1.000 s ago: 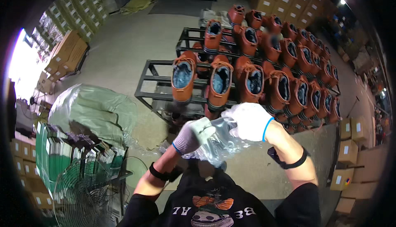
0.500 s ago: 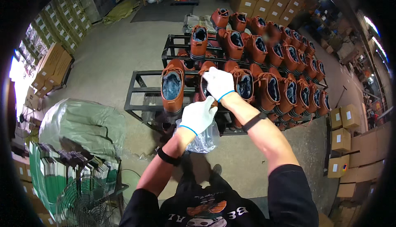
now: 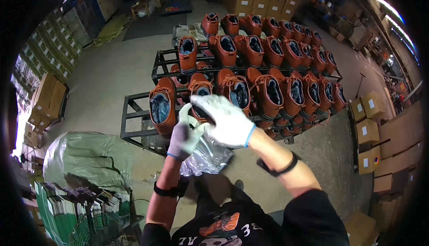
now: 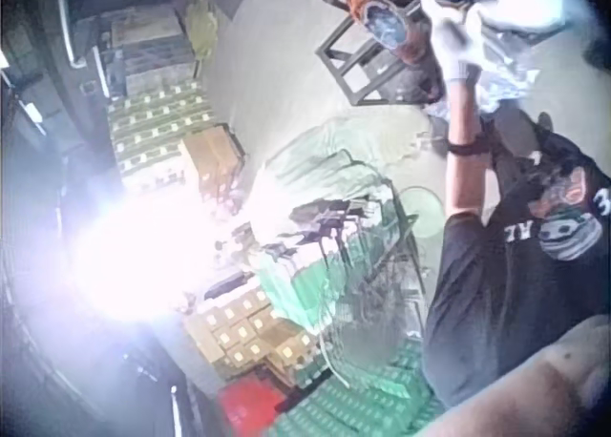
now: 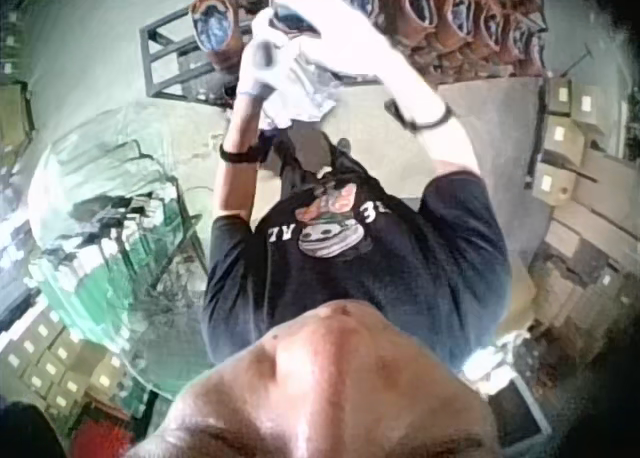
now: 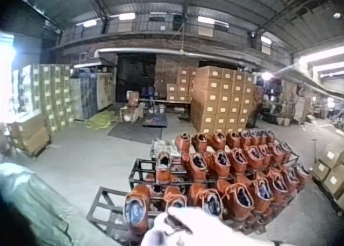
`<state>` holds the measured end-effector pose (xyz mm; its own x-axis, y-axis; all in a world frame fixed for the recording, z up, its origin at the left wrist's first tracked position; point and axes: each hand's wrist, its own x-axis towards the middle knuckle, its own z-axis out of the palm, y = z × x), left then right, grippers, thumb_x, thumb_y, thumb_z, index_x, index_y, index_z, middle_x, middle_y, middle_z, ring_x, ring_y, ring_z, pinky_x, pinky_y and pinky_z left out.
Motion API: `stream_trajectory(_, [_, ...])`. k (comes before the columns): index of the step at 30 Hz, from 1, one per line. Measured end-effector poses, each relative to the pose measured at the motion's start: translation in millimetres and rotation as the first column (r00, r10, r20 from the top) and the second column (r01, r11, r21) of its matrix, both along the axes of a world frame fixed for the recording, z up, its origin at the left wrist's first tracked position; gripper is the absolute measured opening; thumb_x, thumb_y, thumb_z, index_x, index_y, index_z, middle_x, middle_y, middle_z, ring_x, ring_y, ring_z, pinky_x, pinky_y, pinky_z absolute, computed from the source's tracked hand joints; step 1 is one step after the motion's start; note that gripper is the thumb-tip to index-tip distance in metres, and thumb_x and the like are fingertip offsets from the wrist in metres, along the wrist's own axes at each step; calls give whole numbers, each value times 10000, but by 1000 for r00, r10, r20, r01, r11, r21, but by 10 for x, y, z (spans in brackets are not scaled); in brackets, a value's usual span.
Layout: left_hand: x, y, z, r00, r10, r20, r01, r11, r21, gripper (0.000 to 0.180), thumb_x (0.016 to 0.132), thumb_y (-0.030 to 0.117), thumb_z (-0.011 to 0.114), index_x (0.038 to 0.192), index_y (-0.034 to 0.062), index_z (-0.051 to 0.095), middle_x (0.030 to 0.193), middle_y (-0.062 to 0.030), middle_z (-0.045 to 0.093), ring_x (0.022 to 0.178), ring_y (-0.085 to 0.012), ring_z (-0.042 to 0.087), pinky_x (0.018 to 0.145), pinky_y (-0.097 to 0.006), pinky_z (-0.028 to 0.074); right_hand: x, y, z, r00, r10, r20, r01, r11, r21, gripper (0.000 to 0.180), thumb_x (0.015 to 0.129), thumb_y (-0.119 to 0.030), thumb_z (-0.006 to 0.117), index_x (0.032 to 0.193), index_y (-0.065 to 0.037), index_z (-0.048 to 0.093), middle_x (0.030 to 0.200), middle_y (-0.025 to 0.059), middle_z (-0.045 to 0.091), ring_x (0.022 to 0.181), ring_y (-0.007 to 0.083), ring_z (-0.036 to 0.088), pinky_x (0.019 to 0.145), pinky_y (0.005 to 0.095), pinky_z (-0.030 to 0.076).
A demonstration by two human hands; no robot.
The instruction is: The recorder is stuffing shoes with plastic packaging material and organizing them on a rolling rack in a factory setting.
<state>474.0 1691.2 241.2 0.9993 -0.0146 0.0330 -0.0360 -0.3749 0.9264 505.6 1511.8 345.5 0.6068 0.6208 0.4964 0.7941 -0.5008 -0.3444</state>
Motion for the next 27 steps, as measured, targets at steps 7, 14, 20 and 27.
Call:
stream_trajectory(7, [-588,-705,-418,924,-379,45,381,924,-33,232,940,173,740,1144,63,726,1010,-127,722,970,-292,719,873,-390,574,-300,-1261,272,928,-150,-341,79,974,-213,352,829,-172,750,1159,-52,749,1068,182,729,1028,381,715,910,461,582])
stream_trajectory(14, [-65,-280,-7,962,254,98,-200,904,-377,114,921,24,670,1031,37,697,886,-109,759,788,-233,749,743,-378,614,57,-2545,377,737,-205,-644,474,836,277,271,905,-88,687,1125,15,808,979,114,788,979,146,723,868,289,570])
stream_trajectory(20, [296,-1263,209,987,-149,67,99,871,481,407,981,355,671,1319,143,590,890,-221,749,831,-432,733,705,-546,570,991,-1368,-53,983,-181,-43,182,983,25,180,877,-145,657,951,-83,809,917,137,706,895,312,709,803,403,579])
stream_trajectory(27, [384,-1337,-43,979,-41,201,-55,893,447,226,1014,309,609,1119,113,645,839,-182,748,790,-411,742,691,-547,572,878,-822,-179,926,-320,200,350,926,-141,285,880,-160,670,1156,-121,732,926,103,671,987,339,703,852,448,586])
